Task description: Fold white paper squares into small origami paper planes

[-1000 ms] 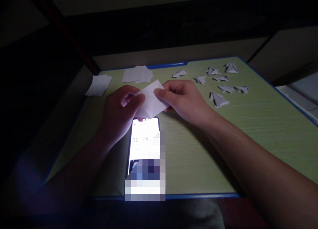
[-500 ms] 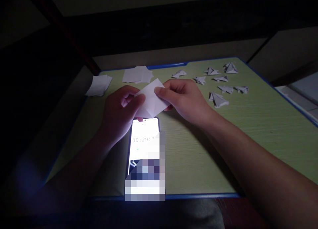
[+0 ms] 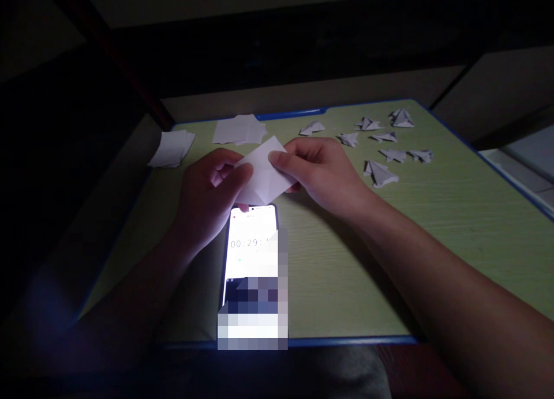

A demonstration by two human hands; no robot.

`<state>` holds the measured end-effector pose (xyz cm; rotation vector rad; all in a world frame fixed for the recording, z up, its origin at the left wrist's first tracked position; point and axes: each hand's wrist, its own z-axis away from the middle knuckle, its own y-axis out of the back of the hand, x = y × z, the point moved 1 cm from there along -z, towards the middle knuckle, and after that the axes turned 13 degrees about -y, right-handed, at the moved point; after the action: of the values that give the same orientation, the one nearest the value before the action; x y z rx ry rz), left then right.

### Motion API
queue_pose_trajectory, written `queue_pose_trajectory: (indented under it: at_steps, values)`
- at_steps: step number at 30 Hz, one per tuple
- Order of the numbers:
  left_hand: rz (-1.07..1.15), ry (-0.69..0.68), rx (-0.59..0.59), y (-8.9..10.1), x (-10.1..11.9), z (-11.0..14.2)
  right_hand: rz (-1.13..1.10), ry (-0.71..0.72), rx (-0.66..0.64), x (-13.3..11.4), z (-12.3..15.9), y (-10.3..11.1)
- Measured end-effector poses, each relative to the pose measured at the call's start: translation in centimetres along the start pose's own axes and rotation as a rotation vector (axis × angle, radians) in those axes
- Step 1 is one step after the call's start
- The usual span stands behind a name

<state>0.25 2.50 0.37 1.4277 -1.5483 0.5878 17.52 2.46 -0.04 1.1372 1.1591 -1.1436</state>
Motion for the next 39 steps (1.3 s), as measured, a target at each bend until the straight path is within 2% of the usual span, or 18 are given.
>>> queue_pose_trajectory:
  at_steps: [16, 39]
  values:
    - [0.065, -0.03, 0.016, -0.04, -0.48, -0.07, 0.008, 0.017, -0.004, 0.1, -0.06, 0.01]
    - [0.031, -0.048, -0.001, 0.1, -0.3, 0.0, 0.006, -0.001, 0.014, -0.01, -0.09, 0.01]
